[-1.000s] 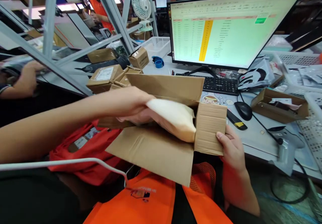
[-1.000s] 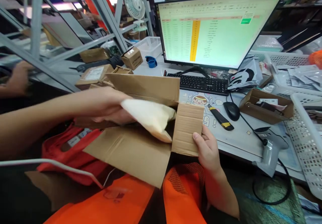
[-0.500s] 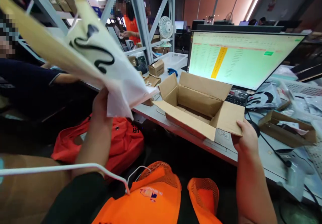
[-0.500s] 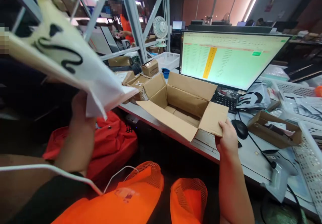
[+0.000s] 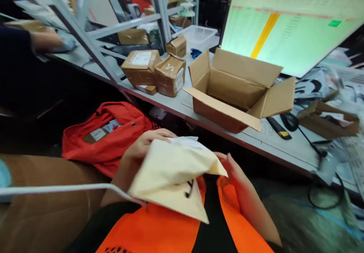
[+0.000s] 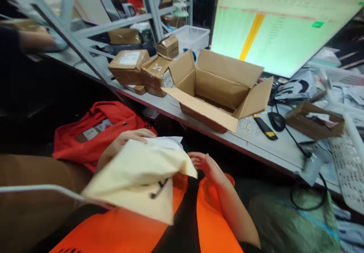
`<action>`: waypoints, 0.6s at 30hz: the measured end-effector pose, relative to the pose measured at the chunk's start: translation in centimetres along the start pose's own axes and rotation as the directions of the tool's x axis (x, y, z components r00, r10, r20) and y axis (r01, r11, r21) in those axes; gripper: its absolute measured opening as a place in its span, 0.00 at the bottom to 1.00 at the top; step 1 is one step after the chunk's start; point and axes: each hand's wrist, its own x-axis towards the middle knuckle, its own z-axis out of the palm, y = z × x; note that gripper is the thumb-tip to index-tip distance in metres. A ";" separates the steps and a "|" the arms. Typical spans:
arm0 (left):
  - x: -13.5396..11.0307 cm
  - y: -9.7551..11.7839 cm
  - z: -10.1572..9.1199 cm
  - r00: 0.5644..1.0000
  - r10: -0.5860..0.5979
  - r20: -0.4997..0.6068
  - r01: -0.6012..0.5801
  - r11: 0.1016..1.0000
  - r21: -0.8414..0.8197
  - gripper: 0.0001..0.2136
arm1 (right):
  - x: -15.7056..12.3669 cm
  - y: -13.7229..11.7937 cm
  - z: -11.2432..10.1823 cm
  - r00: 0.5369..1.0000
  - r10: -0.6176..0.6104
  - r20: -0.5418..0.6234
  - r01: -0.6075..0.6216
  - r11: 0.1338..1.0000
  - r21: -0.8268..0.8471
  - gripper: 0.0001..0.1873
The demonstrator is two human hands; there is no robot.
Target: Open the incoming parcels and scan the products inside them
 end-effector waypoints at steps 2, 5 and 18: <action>0.1 0.0 2.1 0.941 0.171 0.293 -0.158 0.985 -0.068 0.17 | 1.3 1.3 0.7 0.995 0.096 -0.012 -0.093 0.985 0.143 0.36; 0.6 0.4 6.4 0.908 0.297 0.296 -0.315 0.949 0.013 0.13 | 0.9 2.6 -0.5 0.983 0.105 -0.152 -0.070 0.974 0.215 0.45; 4.0 5.7 24.8 0.554 -0.155 0.818 0.830 0.019 -0.558 0.42 | -12.2 1.6 -4.3 0.421 -0.571 -0.704 0.201 0.816 -0.541 0.47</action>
